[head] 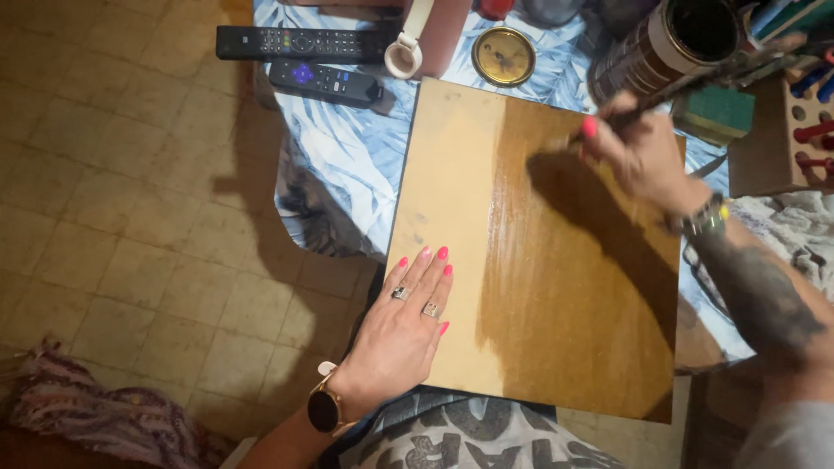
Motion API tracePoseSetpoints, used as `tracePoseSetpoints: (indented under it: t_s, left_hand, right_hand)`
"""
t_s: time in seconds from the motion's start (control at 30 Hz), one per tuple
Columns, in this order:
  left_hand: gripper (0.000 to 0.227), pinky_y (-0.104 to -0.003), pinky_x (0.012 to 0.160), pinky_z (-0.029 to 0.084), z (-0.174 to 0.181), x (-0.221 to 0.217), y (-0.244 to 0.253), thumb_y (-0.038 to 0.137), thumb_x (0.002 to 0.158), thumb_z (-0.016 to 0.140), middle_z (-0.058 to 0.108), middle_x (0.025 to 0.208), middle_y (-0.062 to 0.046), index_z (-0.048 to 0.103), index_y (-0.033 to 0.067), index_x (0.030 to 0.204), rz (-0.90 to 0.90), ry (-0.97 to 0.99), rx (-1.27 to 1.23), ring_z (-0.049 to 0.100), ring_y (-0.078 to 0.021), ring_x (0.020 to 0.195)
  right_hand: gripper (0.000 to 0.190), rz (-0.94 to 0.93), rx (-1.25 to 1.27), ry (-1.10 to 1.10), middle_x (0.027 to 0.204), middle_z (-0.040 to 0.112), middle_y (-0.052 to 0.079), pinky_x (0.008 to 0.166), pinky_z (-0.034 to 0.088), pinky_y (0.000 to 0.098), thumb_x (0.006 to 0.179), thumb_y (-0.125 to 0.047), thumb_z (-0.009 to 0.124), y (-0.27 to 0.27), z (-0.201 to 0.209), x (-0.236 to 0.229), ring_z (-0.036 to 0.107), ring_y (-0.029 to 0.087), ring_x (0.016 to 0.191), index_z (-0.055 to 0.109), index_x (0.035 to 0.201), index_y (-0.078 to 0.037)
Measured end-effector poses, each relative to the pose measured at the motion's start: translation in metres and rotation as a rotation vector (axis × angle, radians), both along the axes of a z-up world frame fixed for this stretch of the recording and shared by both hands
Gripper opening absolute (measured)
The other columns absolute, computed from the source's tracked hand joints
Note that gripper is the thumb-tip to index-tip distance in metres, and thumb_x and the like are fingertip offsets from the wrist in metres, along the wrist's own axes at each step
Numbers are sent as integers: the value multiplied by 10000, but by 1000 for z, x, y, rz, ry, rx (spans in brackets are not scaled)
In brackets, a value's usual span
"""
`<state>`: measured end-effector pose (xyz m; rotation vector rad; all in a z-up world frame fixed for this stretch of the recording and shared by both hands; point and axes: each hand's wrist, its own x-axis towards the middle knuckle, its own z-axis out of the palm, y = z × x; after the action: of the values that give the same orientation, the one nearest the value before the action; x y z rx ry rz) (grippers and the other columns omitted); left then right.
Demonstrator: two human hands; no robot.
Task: Staining a wooden board with a paintbrush
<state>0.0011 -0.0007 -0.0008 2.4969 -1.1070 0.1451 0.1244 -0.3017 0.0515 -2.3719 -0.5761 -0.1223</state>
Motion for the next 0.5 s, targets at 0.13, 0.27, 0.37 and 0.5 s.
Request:
tracePoseSetpoints:
  t_s: [0.13, 0.27, 0.37, 0.5]
  left_hand:
    - [546, -433, 1034, 152, -1, 0, 0, 212, 780, 446, 257, 1346, -202, 327, -60, 1239, -14, 21, 16, 197, -327, 1268]
    - [546, -431, 1035, 153, -2, -1, -1, 220, 790, 440, 255, 1349, -193, 319, -56, 1245, -13, 18, 22, 202, -319, 1267]
    - [548, -431, 1035, 155, -3, -1, -2, 236, 793, 429, 288, 1332, -193, 321, -53, 1246, -9, -19, 56, 201, -317, 1269]
    - [538, -429, 1035, 161, -1, -1, -1, 208, 781, 453, 308, 1321, -196, 337, -52, 1237, -2, 1, 0, 223, -315, 1261]
  right_hand:
    - [279, -39, -95, -326, 682, 549, 113, 549, 345, 321, 1027, -183, 475, -22, -10, 39, 485, 214, 611, 516, 905, 65]
    - [144, -38, -221, -278, 722, 470, 127, 482, 320, 320, 998, -59, 486, -14, -8, 13, 433, 222, 614, 487, 887, 32]
    - [247, -44, -264, -58, 667, 463, 71, 403, 315, 276, 946, -245, 383, -2, -4, -32, 388, 163, 507, 447, 833, -34]
    - [179, 143, -103, 36, 542, 467, -12, 314, 319, 210, 844, -216, 444, 7, 4, -76, 411, 92, 395, 491, 736, -81]
